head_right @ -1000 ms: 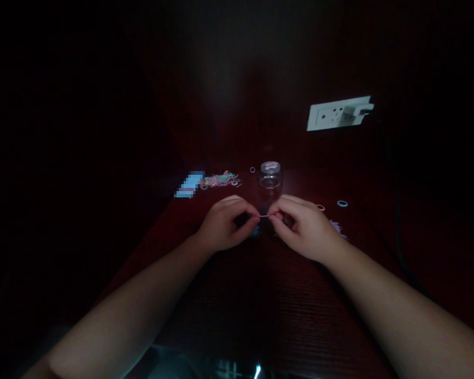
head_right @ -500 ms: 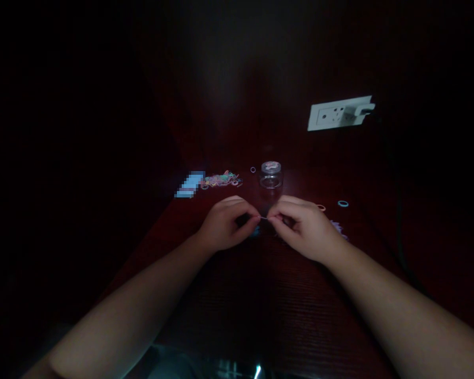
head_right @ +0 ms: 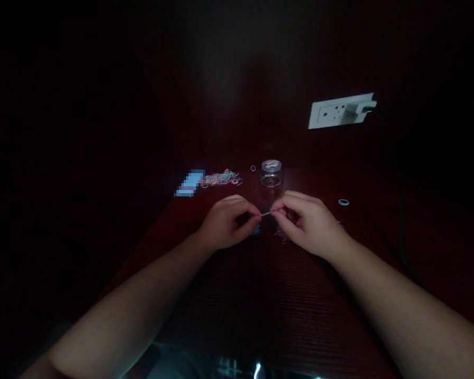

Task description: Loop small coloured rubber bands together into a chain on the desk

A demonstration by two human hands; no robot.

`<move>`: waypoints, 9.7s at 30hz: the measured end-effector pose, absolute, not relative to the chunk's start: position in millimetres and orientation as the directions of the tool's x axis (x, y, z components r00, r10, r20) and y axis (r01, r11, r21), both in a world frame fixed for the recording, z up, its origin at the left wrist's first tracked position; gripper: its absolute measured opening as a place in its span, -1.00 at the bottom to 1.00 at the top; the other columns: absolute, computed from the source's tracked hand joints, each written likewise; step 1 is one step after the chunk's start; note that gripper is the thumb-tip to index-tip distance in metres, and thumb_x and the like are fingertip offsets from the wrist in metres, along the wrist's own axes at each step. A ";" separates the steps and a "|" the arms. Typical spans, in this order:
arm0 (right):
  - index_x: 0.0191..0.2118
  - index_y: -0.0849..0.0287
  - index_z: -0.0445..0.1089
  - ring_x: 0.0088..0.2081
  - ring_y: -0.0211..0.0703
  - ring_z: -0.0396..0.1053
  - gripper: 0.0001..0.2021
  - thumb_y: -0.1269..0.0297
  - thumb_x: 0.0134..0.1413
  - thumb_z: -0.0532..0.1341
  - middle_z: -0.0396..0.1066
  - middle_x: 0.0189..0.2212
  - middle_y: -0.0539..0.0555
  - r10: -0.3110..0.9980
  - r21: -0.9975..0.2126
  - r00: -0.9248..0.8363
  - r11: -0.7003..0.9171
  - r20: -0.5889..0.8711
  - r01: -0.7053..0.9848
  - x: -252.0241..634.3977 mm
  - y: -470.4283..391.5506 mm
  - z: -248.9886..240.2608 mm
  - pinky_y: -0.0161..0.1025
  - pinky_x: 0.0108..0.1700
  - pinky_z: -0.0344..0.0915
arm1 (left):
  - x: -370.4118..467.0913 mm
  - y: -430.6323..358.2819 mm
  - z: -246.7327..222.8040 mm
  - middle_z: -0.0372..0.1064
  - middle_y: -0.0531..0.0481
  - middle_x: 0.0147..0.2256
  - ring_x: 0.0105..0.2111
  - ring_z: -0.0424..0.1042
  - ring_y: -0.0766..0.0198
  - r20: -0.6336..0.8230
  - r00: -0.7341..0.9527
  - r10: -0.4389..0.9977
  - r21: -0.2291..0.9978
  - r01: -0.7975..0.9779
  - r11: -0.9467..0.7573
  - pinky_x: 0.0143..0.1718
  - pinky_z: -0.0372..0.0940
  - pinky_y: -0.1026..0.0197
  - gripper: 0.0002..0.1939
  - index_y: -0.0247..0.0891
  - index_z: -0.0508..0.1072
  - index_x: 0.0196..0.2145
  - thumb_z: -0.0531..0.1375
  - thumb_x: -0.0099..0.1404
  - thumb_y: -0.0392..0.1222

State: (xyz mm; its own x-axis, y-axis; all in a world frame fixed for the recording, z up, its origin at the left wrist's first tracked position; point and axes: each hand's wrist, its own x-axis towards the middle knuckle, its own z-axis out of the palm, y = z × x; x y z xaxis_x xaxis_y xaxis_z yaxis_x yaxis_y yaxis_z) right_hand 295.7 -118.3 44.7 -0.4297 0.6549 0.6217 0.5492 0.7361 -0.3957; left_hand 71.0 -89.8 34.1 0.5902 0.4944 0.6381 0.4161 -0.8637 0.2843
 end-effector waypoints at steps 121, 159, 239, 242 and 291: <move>-0.23 0.13 0.41 -0.46 -0.08 0.40 -0.81 0.36 0.18 0.05 0.49 -0.41 0.12 0.850 -0.434 0.072 0.191 0.522 0.880 332.0 -100.0 56.9 -0.21 -0.39 0.19 | 5.9 10.2 -12.8 0.35 -0.01 0.19 0.20 0.27 -0.03 0.248 0.125 0.961 0.348 0.914 -0.208 0.22 0.20 -0.12 -0.60 -0.14 0.47 0.07 0.02 0.35 -0.24; -0.27 0.13 0.37 -0.33 -0.07 0.48 -0.83 0.41 0.23 0.04 0.52 -0.36 0.08 0.839 -0.366 -0.062 0.302 0.541 0.880 303.8 -106.0 49.6 -0.23 -0.30 0.17 | 18.6 64.4 -15.3 0.55 -0.09 -0.14 -0.12 0.49 0.10 0.406 0.172 0.898 0.326 0.890 -0.318 0.03 0.32 0.11 -0.80 -0.21 0.50 -0.14 0.15 0.31 -0.20; -0.25 0.12 0.41 -0.36 -0.19 0.35 -0.92 0.39 0.21 0.18 0.40 -0.39 0.02 0.732 -0.369 -0.483 0.668 0.480 0.646 281.6 -117.0 40.4 -0.25 -0.27 0.23 | 61.1 -94.1 28.7 0.53 0.06 -0.35 -0.36 0.46 0.32 0.529 0.541 0.654 0.526 0.395 -0.753 -0.28 0.30 0.24 -0.92 -0.19 0.51 -0.27 0.24 0.33 -0.16; -0.22 0.12 0.40 -0.35 -0.19 0.36 -0.93 0.38 0.21 0.18 0.40 -0.38 0.02 0.725 -0.384 -0.497 0.680 0.477 0.624 280.6 -118.4 41.8 -0.25 -0.27 0.24 | 61.1 -94.4 28.7 0.54 0.06 -0.34 -0.37 0.46 0.31 0.523 0.538 0.661 0.527 0.406 -0.747 -0.29 0.28 0.24 -0.93 -0.18 0.51 -0.27 0.24 0.33 -0.16; -0.34 0.10 0.40 -0.45 -0.15 0.40 -0.77 0.14 0.28 0.13 0.42 -0.47 0.03 0.759 -0.385 -0.485 0.643 0.434 0.662 297.2 -112.0 34.9 -0.18 -0.35 0.29 | 6.1 -17.1 -6.2 0.46 0.02 -0.47 -0.48 0.41 0.36 0.282 0.162 0.946 0.778 0.539 -0.324 -0.44 0.28 0.35 -0.85 -0.29 0.53 -0.35 0.28 0.20 -0.15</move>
State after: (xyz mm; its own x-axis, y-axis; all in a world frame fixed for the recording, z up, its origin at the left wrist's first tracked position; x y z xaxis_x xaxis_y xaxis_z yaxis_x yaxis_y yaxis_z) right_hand 297.2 -112.0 34.9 -0.4854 0.7591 0.4337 0.6621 0.6431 -0.3846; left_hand 6.1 -17.1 -6.2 0.1619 0.9458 0.2815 0.5390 -0.3237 0.7776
